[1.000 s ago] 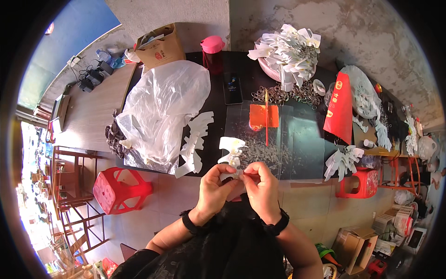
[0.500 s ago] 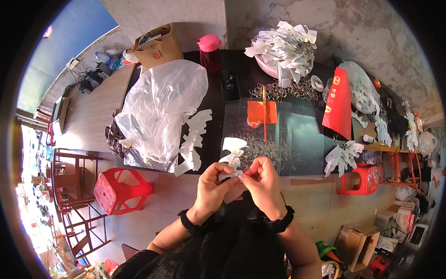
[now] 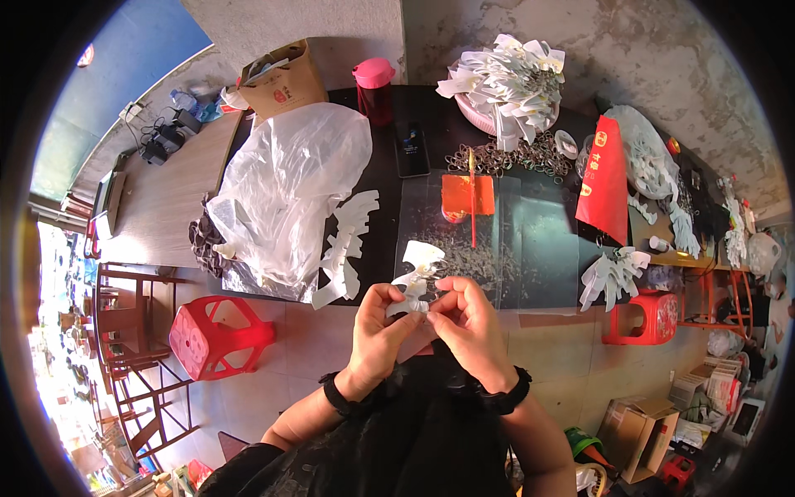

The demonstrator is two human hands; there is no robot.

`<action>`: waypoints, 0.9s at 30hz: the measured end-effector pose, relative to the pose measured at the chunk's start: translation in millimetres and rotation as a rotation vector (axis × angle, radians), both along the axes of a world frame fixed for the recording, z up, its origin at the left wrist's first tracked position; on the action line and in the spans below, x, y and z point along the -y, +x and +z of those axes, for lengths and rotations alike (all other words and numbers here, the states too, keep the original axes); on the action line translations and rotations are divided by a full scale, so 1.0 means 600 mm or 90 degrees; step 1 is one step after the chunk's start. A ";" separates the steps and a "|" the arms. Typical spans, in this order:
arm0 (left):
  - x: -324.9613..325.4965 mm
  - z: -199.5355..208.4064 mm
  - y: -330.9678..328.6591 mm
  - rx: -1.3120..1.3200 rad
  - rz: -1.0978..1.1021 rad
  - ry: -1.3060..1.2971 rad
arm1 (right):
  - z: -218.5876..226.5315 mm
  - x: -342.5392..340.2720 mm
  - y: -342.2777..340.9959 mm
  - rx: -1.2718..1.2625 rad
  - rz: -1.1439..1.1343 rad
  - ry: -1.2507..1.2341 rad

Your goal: The person picks up a white paper cutout and threads a metal ring through a hole in the material. They continue to layer more paper cutouts onto the ring one by one before setting the assembled piece down.

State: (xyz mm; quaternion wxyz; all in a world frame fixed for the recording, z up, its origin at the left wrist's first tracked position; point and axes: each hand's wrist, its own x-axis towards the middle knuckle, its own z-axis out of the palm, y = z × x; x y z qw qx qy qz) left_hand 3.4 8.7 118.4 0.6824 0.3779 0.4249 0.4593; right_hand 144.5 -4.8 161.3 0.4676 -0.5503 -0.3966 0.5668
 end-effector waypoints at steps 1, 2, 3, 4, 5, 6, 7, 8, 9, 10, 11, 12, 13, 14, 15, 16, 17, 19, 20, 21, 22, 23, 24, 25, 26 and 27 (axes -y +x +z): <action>0.001 -0.002 0.001 -0.002 0.008 0.025 | 0.001 0.001 0.000 -0.032 0.002 0.004; 0.002 -0.001 0.000 -0.002 0.008 0.026 | -0.001 0.002 0.000 -0.032 0.001 0.004; 0.003 0.001 -0.001 -0.011 -0.005 0.013 | -0.004 0.002 0.000 -0.019 0.000 0.006; 0.003 0.003 -0.001 -0.019 -0.017 0.000 | -0.005 0.003 0.001 -0.005 -0.002 0.007; 0.004 0.005 0.000 -0.019 -0.018 0.000 | -0.006 0.004 0.001 -0.005 -0.003 0.007; 0.004 0.007 0.001 -0.004 -0.016 -0.003 | -0.006 0.004 0.000 -0.009 -0.013 -0.002; 0.005 0.008 0.001 0.012 -0.013 -0.005 | -0.006 0.005 -0.001 -0.013 -0.023 -0.012; 0.006 0.007 0.002 0.012 -0.013 -0.005 | -0.007 0.006 -0.003 -0.013 -0.023 -0.012; 0.007 0.006 0.003 0.008 -0.009 0.009 | -0.008 0.007 -0.004 -0.016 -0.037 -0.011; 0.008 0.005 0.004 0.004 -0.005 0.022 | -0.009 0.008 -0.006 -0.019 -0.052 -0.011; 0.008 0.007 0.004 0.004 -0.005 0.022 | -0.011 0.009 -0.008 -0.019 -0.052 -0.011; 0.009 0.009 0.003 -0.007 -0.004 0.018 | -0.013 0.009 -0.010 -0.040 -0.066 -0.012; 0.009 0.011 0.003 -0.018 -0.003 0.014 | -0.014 0.009 -0.011 -0.061 -0.079 -0.013; 0.009 0.013 0.003 -0.018 -0.004 0.014 | -0.014 0.010 -0.011 -0.061 -0.080 -0.013; 0.011 0.014 0.003 -0.032 -0.001 0.033 | -0.012 0.011 -0.011 -0.068 -0.077 -0.012; 0.012 0.017 0.003 -0.045 0.003 0.053 | -0.010 0.012 -0.011 -0.076 -0.075 -0.011; 0.013 0.021 0.004 -0.045 0.002 0.054 | -0.007 0.014 -0.011 -0.076 -0.076 -0.011; 0.015 0.031 0.008 0.016 0.016 0.033 | -0.003 0.017 -0.010 -0.059 -0.069 0.028; 0.015 0.033 0.008 0.015 0.016 0.034 | -0.003 0.019 -0.010 -0.060 -0.069 0.030; 0.015 0.034 0.009 -0.017 0.017 0.065 | -0.002 0.020 -0.010 -0.057 -0.069 0.044; 0.016 0.036 0.009 -0.049 0.019 0.096 | -0.002 0.022 -0.009 -0.055 -0.068 0.059; 0.017 0.039 0.009 -0.049 0.019 0.098 | -0.002 0.025 -0.010 -0.055 -0.068 0.061; 0.019 0.043 0.009 -0.086 0.019 0.132 | -0.003 0.028 -0.011 -0.024 -0.070 0.098; 0.021 0.044 0.009 -0.124 0.019 0.167 | -0.004 0.032 -0.012 0.007 -0.072 0.134; 0.025 0.044 0.010 -0.124 0.019 0.170 | -0.008 0.037 -0.013 0.007 -0.073 0.137; 0.029 0.044 0.012 -0.110 0.028 0.195 | -0.014 0.043 -0.015 0.055 -0.078 0.184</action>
